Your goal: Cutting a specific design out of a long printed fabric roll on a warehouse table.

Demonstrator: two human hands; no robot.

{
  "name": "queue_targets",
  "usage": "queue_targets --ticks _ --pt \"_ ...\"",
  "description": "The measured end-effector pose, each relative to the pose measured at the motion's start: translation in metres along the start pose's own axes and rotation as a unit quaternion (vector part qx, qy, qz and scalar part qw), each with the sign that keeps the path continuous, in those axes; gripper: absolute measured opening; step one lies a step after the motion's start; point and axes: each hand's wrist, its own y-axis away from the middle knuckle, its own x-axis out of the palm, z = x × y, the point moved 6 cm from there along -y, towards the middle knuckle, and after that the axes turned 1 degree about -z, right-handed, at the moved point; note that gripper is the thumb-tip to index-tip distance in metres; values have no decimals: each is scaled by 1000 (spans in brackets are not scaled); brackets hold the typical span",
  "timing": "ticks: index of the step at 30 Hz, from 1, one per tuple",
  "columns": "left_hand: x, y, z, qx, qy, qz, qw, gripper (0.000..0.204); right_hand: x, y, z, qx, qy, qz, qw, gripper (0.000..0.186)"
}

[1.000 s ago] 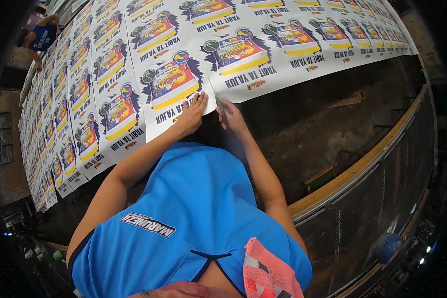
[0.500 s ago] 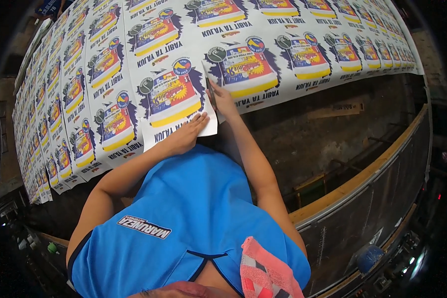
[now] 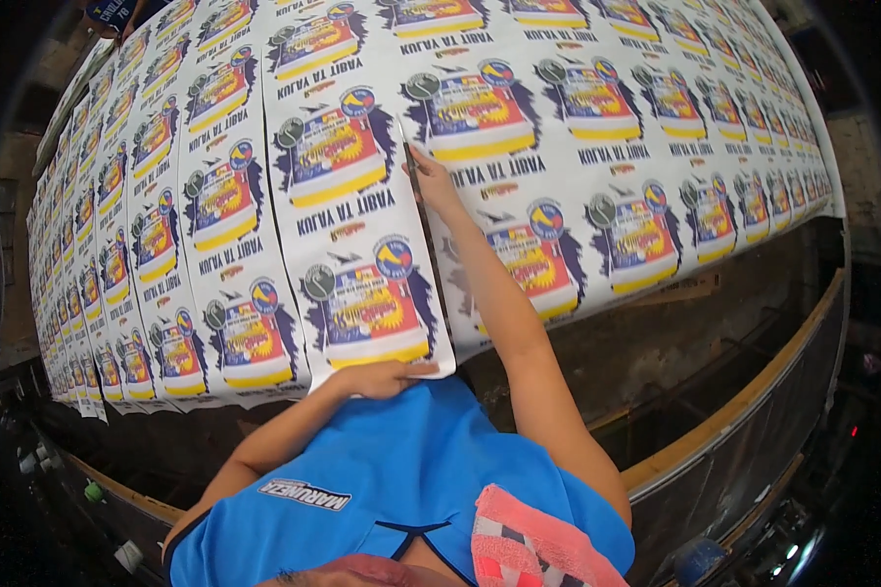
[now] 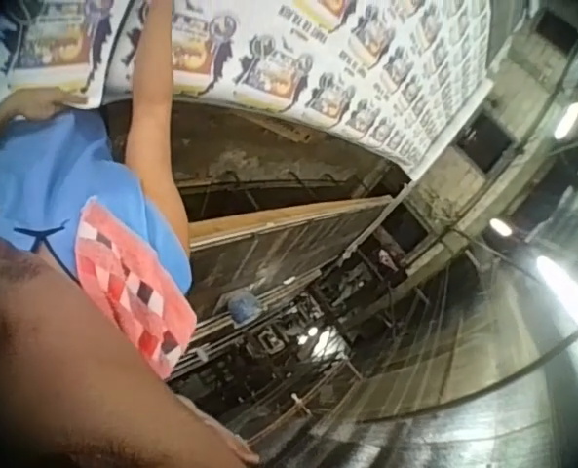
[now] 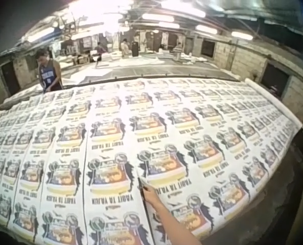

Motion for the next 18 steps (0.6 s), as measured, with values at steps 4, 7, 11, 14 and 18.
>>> queue_targets --ticks 4,7,11,14,18 --pt "-17 -4 24 -26 137 43 989 52 16 -83 26 -11 23 -10 1000 43" --pt "-32 -6 29 -2 159 62 985 51 14 -152 42 -22 47 -7 999 44" --pt "-49 4 34 -66 240 88 965 52 50 -239 64 -51 130 -19 990 45" --pt "-43 -12 51 8 237 103 966 53 19 -331 94 -105 137 -48 984 40" --pt "-23 -21 79 -3 241 61 969 54 41 -407 139 -84 250 -63 963 33"
